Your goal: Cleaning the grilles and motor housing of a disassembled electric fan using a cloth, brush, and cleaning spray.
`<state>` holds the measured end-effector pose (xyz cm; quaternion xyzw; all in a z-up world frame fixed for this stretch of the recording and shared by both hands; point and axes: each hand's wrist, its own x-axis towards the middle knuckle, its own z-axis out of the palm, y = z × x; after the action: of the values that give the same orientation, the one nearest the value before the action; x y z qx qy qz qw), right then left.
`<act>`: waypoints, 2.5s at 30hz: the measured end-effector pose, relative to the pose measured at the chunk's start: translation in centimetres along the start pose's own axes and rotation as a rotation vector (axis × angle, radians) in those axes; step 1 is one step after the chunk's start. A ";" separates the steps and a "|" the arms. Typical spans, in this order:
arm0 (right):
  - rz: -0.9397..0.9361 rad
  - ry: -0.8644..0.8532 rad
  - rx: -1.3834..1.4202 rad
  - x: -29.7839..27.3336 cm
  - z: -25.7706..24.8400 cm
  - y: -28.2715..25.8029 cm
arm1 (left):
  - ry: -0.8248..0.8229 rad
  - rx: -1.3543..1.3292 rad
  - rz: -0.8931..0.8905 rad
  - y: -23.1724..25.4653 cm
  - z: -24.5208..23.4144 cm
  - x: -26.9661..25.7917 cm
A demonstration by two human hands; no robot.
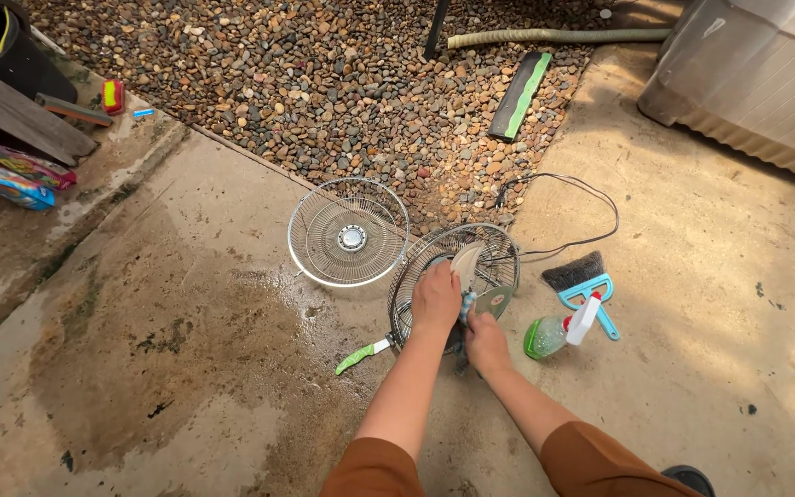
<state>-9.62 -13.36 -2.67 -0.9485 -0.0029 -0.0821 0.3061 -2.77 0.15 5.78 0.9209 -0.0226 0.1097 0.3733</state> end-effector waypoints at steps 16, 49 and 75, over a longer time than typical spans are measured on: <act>-0.148 -0.103 -0.167 1.3 -0.7 2.5 | 0.173 0.253 0.031 -1.1 -5.3 1.1; 0.031 0.436 0.422 4.1 -17.8 -0.3 | -0.198 -0.083 -0.276 -2.7 -3.7 3.8; 0.951 -0.063 0.908 4.1 -16.8 -9.0 | -0.635 0.094 -0.239 8.2 -6.4 -4.1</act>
<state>-8.62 -16.04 16.61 -0.6250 0.3732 0.0991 0.6784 -8.99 -1.48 14.95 0.9215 -0.0245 -0.2261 0.3148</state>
